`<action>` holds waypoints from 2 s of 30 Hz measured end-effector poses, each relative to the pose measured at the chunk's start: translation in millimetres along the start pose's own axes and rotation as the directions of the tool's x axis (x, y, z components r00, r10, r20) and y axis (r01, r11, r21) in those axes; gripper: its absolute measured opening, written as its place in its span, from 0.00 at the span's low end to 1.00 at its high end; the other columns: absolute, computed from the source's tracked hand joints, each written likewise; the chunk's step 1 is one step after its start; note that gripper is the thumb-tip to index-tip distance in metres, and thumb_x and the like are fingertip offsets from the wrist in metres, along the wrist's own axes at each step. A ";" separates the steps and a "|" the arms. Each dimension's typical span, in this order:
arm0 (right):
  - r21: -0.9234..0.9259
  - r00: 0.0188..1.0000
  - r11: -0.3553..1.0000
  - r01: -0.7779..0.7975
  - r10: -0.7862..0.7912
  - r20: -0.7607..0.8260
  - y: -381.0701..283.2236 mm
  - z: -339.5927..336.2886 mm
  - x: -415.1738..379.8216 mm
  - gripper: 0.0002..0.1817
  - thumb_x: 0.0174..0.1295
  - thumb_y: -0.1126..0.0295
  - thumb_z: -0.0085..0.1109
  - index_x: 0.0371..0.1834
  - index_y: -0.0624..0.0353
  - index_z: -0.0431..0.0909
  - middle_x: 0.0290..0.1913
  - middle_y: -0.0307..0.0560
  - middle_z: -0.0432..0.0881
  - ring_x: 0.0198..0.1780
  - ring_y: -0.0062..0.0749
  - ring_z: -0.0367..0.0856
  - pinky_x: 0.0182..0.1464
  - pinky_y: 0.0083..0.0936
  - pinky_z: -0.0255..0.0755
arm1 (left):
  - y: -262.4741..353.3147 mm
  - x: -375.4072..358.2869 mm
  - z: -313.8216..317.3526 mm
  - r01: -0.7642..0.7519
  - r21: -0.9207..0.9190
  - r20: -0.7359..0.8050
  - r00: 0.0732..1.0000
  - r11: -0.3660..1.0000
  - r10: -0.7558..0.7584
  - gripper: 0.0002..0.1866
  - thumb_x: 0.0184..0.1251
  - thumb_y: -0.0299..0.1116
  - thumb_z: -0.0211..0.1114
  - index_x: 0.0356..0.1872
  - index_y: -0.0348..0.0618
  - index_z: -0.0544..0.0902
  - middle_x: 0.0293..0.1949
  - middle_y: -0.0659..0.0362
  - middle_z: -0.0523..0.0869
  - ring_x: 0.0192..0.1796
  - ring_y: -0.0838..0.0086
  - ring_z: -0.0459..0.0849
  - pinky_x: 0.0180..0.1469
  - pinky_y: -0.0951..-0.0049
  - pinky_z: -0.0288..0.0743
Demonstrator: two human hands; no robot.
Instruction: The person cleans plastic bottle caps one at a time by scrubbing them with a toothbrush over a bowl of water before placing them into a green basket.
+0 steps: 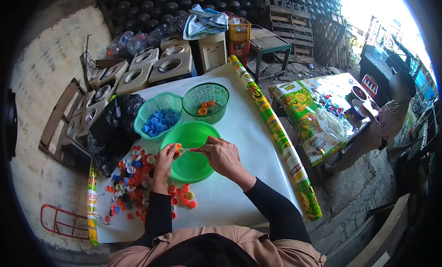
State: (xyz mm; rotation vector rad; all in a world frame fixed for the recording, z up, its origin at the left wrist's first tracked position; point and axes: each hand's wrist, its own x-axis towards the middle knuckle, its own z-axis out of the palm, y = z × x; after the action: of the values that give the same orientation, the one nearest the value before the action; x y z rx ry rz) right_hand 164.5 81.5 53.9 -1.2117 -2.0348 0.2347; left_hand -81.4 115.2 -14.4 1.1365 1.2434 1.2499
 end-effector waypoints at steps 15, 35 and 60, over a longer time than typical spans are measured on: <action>0.031 0.996 0.997 -0.068 0.066 0.063 7.7 7.9 -0.4 0.07 0.62 0.66 0.64 0.38 0.45 0.91 0.37 0.38 0.82 0.38 0.39 0.85 0.34 0.37 0.78 | -6.0 2.2 -1.1 -0.025 0.004 0.019 1.000 1.000 0.025 0.13 0.81 0.35 0.58 0.48 0.34 0.83 0.41 0.61 0.84 0.39 0.79 0.84 0.44 0.79 0.82; -0.167 1.000 0.986 0.002 0.003 0.030 36.9 26.3 -6.3 0.07 0.62 0.65 0.65 0.39 0.46 0.91 0.38 0.39 0.83 0.36 0.43 0.85 0.35 0.40 0.77 | -10.0 1.3 -0.2 -0.119 0.133 0.011 0.993 0.984 0.118 0.13 0.72 0.33 0.69 0.48 0.32 0.82 0.40 0.58 0.86 0.43 0.77 0.85 0.48 0.76 0.80; -0.168 0.995 0.981 -0.095 0.088 -0.049 26.0 27.6 -6.2 0.08 0.62 0.69 0.62 0.35 0.46 0.92 0.37 0.41 0.81 0.37 0.40 0.84 0.34 0.39 0.78 | -12.9 0.1 -1.4 -0.201 0.287 0.010 0.978 0.937 0.207 0.10 0.63 0.22 0.73 0.44 0.33 0.84 0.40 0.56 0.89 0.41 0.77 0.88 0.47 0.75 0.82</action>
State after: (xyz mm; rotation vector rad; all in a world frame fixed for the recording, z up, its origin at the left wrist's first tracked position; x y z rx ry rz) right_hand 165.3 96.1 18.4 -1.4060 -1.9979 0.0799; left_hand -82.4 114.9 -27.3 1.4988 1.3809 1.2614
